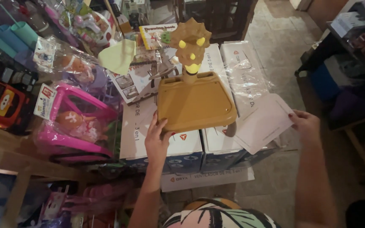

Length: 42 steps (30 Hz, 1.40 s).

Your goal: The person assembles a yellow toy drawing desk by attaching a giraffe-shaped projector head to the base and then handles a pack of markers and a drawing book.

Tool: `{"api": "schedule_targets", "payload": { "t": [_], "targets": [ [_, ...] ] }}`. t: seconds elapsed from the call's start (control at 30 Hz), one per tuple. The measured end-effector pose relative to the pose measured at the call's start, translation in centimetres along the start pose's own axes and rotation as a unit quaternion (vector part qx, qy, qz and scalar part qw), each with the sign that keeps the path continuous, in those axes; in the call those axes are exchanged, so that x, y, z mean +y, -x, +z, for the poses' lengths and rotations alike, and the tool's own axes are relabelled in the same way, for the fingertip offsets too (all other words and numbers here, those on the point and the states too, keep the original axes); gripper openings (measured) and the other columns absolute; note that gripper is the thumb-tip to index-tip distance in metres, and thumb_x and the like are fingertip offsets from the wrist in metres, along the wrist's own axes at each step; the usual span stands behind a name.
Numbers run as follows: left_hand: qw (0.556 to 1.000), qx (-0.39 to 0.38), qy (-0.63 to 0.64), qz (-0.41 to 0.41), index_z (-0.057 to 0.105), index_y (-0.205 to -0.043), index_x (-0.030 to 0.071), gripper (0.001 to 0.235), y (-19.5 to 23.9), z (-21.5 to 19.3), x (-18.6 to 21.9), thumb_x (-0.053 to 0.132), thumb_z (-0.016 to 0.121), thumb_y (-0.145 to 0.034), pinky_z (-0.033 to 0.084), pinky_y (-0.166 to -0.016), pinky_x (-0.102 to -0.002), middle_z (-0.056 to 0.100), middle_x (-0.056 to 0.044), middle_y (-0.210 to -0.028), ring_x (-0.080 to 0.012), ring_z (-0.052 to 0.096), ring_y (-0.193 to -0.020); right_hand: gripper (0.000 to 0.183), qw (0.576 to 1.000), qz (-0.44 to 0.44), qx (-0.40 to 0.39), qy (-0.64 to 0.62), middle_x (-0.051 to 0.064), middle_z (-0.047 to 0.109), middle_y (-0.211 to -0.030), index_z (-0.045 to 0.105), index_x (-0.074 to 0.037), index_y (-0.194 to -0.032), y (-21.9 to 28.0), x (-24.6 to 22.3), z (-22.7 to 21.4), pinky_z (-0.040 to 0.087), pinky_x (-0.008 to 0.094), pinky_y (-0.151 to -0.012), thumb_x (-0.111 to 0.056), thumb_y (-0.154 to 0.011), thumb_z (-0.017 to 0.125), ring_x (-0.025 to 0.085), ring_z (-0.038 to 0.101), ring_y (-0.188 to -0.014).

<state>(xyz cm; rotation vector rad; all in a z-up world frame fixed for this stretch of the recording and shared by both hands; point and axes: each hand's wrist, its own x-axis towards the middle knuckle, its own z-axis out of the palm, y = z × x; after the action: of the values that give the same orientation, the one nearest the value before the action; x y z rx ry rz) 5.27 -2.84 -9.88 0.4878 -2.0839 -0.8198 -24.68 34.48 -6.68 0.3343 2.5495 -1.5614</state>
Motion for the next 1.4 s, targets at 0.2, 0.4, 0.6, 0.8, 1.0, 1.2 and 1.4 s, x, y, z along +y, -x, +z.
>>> {"api": "schedule_targets", "payload": {
  "t": [0.2, 0.4, 0.6, 0.8, 1.0, 1.2, 1.4],
  "targets": [
    [0.998, 0.006, 0.057, -0.002, 0.067, -0.123, 0.006, 0.043, -0.1, -0.2, 0.9, 0.0, 0.077, -0.083, 0.049, -0.108, -0.044, 0.046, -0.024, -0.151, -0.0343, 0.048, -0.139, 0.023, 0.998, -0.012, -0.018, -0.067, 0.01, 0.072, -0.106, 0.069, -0.015, -0.117, 2.4, -3.5, -3.8, 0.054, 0.032, -0.077, -0.013, -0.095, 0.07, 0.024, 0.07, -0.088],
    [0.995, -0.033, -0.02, -0.087, 0.068, -0.128, 0.011, 0.044, -0.1, 0.3, 1.8, 0.013, 0.076, -0.084, 0.048, -0.108, -0.043, 0.044, -0.013, -0.154, -0.0283, 0.054, -0.133, 0.026, 0.959, -0.264, 0.087, -0.058, 0.015, 0.072, -0.114, 0.072, -0.003, -0.12, 7.8, -8.2, -4.5, 0.062, 0.031, -0.075, 0.005, -0.095, 0.07, 0.024, 0.07, -0.099],
    [0.985, -0.069, -0.149, -0.044, 0.067, -0.119, 0.012, 0.034, -0.9, 0.8, 4.5, 0.023, 0.073, -0.088, 0.051, -0.101, -0.046, 0.048, -0.018, -0.151, -0.0388, 0.042, -0.142, 0.014, 0.769, -0.623, 0.127, 0.066, 0.025, 0.071, -0.102, 0.076, 0.013, -0.113, 15.2, -10.3, -1.0, 0.051, 0.041, -0.076, 0.001, -0.106, 0.077, 0.035, 0.065, -0.087],
    [0.97, -0.099, -0.22, -0.029, 0.067, -0.122, 0.004, 0.04, -1.0, 1.4, 6.2, 0.024, 0.072, -0.087, 0.042, -0.109, -0.053, 0.05, -0.019, -0.148, -0.0494, 0.03, -0.145, 0.02, 0.813, -0.539, 0.109, 0.193, -0.006, 0.077, -0.091, 0.078, -0.022, -0.119, 18.1, -7.9, 6.6, 0.043, 0.017, -0.045, -0.028, -0.102, 0.07, 0.005, 0.06, -0.057],
    [0.962, -0.099, -0.254, -0.022, 0.067, -0.127, 0.005, 0.045, -0.5, 1.9, 6.6, 0.033, 0.067, -0.092, 0.033, -0.114, -0.056, 0.052, -0.021, -0.146, -0.0479, 0.033, -0.143, 0.013, 0.664, -0.742, 0.055, 0.073, 0.005, 0.078, -0.088, 0.079, -0.015, -0.103, 19.8, -6.5, 10.0, 0.051, 0.021, -0.048, -0.018, -0.091, 0.078, 0.012, 0.07, -0.066],
    [0.989, -0.072, -0.13, -0.005, 0.044, -0.149, 0.013, 0.065, 0.6, 2.8, 8.8, 0.017, 0.067, -0.089, 0.051, -0.093, -0.058, 0.048, -0.029, -0.144, -0.0496, 0.064, -0.109, 0.018, 0.662, -0.742, 0.042, 0.1, -0.006, 0.067, -0.099, 0.078, -0.022, -0.099, 20.3, -5.0, 12.4, 0.055, 0.03, -0.07, -0.016, -0.082, 0.073, 0.016, 0.07, -0.087],
    [0.985, -0.046, -0.169, 0.005, 0.026, -0.154, -0.003, 0.1, 1.4, 3.3, 11.0, 0.009, 0.083, -0.073, 0.047, -0.104, -0.052, 0.037, -0.033, -0.151, -0.0494, 0.044, -0.136, 0.017, 0.652, -0.749, 0.024, 0.113, -0.007, 0.066, -0.099, 0.076, -0.023, -0.098, 19.9, -4.7, 12.9, 0.053, 0.031, -0.071, -0.018, -0.083, 0.071, 0.017, 0.069, -0.088]
  ]
}}
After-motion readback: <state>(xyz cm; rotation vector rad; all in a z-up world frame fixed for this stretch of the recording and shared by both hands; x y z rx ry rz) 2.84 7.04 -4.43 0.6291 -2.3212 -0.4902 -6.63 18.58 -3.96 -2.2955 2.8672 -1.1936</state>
